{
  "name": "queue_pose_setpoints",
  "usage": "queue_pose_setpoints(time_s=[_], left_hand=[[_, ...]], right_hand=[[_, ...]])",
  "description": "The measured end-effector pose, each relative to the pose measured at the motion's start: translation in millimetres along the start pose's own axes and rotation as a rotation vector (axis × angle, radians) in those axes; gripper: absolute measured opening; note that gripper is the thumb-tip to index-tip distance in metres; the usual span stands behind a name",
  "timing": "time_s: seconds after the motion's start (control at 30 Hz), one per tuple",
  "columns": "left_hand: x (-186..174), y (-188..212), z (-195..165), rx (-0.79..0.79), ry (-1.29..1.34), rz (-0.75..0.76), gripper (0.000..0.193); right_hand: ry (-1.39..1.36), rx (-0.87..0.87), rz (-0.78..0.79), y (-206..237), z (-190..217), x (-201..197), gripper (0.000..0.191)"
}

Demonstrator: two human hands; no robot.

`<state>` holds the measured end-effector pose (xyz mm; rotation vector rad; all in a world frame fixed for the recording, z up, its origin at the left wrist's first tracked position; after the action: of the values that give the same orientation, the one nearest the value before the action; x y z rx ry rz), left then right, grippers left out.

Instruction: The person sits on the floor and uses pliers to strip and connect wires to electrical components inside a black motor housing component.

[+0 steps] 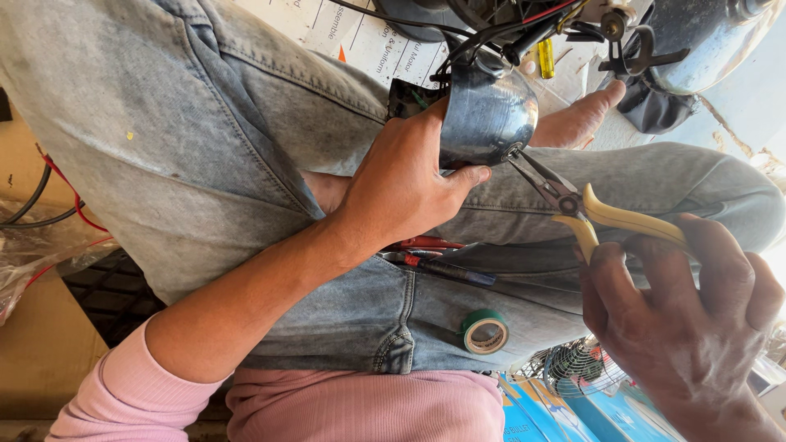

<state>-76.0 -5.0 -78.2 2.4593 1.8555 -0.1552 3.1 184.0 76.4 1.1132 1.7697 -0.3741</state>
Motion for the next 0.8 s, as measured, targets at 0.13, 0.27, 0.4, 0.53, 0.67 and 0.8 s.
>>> queue_pose_setpoints(time_s=[0.13, 0.27, 0.4, 0.53, 0.67, 0.8], left_hand=[[0.5, 0.3, 1.8, -0.013, 0.004, 0.009, 0.045], [1.0, 0.5, 2.6, -0.022, -0.004, 0.015, 0.045], [0.5, 0.8, 1.4, 0.000, -0.002, 0.007, 0.045], [1.6, 0.0, 2.0, -0.005, -0.018, 0.008, 0.047], [1.3, 0.4, 1.4, 0.005, -0.027, -0.001, 0.048], [3.0, 0.5, 3.9, -0.032, -0.013, 0.028, 0.049]], right_hand=[[0.007, 0.002, 0.009, 0.3, -0.4, 1.3, 0.017], [-0.008, 0.002, 0.006, -0.5, -0.4, 1.2, 0.017], [-0.019, -0.009, 0.000, -2.3, 0.0, -0.4, 0.017], [-0.007, -0.029, -0.005, -3.9, 0.2, -2.3, 0.019], [0.004, -0.040, -0.002, -5.0, 0.0, -3.4, 0.019], [0.009, -0.060, -0.002, -7.8, 1.1, -5.6, 0.020]])
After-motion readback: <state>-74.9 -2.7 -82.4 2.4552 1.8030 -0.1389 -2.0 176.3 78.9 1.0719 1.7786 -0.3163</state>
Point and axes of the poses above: each hand's wrist, its own y-axis away from the middle knuckle, its own x-axis out of the palm, z = x × y, the point moved 6 cm from there along -y, towards the middle knuckle, and after that the axes turned 1 degree about x, right-handed, at the moved point
